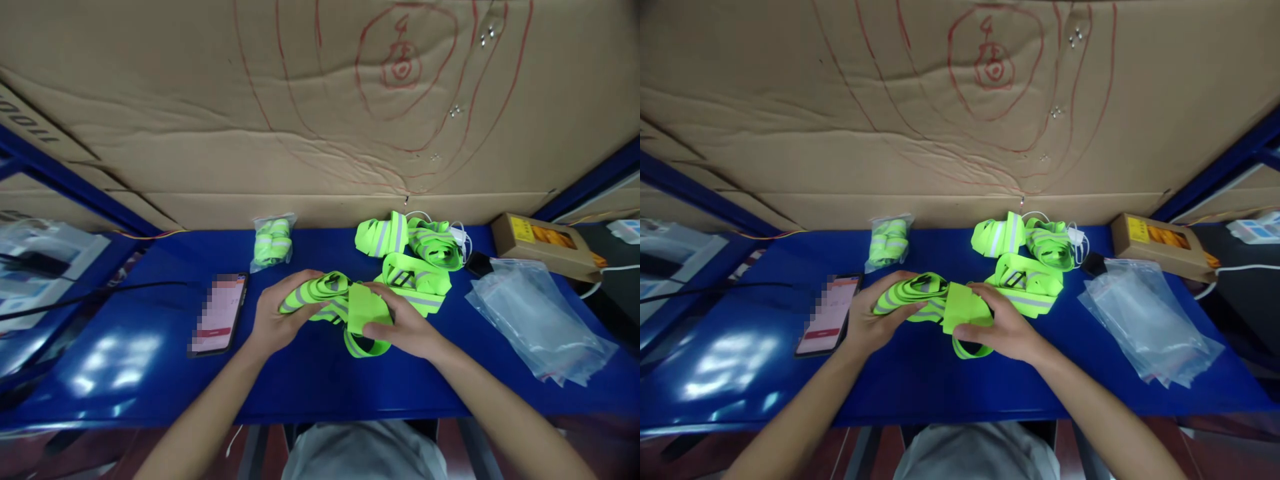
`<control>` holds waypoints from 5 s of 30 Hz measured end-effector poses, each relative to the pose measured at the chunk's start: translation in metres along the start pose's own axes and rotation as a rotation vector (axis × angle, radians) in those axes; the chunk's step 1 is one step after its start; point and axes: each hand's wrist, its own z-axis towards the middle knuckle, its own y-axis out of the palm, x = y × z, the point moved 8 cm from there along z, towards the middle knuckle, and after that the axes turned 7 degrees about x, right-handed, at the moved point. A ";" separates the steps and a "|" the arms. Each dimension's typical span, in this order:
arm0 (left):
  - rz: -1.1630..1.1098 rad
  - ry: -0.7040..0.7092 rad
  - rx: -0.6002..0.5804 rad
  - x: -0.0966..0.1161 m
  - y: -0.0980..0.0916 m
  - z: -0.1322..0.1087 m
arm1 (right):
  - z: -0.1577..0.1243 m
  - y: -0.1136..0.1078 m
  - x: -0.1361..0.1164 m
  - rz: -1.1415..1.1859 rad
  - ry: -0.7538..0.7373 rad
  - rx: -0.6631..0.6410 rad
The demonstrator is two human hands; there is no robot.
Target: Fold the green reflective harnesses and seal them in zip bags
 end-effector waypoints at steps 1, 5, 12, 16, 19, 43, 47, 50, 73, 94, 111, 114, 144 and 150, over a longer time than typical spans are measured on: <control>0.019 0.011 0.005 0.003 0.002 -0.001 | 0.000 0.001 0.003 0.006 0.029 0.036; 0.015 -0.001 -0.019 0.001 0.007 -0.003 | -0.002 -0.008 0.003 0.119 0.087 0.139; -0.336 -0.227 0.065 -0.039 -0.002 -0.005 | 0.002 -0.034 -0.006 -0.023 0.081 0.118; -0.463 -0.297 0.105 -0.050 -0.003 -0.003 | 0.004 -0.030 -0.014 -0.465 -0.118 0.126; -0.368 -0.269 0.097 -0.045 -0.008 0.000 | 0.003 -0.024 -0.011 -0.498 -0.129 0.066; -0.630 -0.353 0.065 -0.046 0.004 -0.004 | -0.005 -0.006 -0.020 -0.283 -0.267 0.064; -0.598 -0.281 0.055 -0.046 -0.014 0.005 | -0.001 -0.026 -0.010 0.089 0.041 -0.047; -0.588 -0.219 0.003 -0.039 -0.022 0.007 | -0.002 -0.037 0.005 0.368 0.303 -0.003; -0.692 -0.303 0.236 -0.051 -0.044 0.013 | -0.010 0.005 0.045 0.020 0.470 -0.254; -0.722 -0.399 0.126 -0.044 -0.016 0.015 | -0.003 -0.014 -0.003 0.737 0.279 -0.115; -0.714 -0.398 0.121 -0.043 -0.015 0.016 | 0.002 -0.018 0.002 0.739 0.286 0.009; -0.716 -0.385 0.124 -0.044 -0.015 0.016 | 0.003 -0.024 -0.002 0.713 0.228 0.045; -0.248 -0.069 -0.339 0.053 0.041 0.022 | 0.010 0.009 -0.110 -0.480 -0.406 -0.023; -0.236 0.081 -0.168 0.040 0.037 0.040 | 0.040 0.012 -0.095 -0.557 -0.384 -0.087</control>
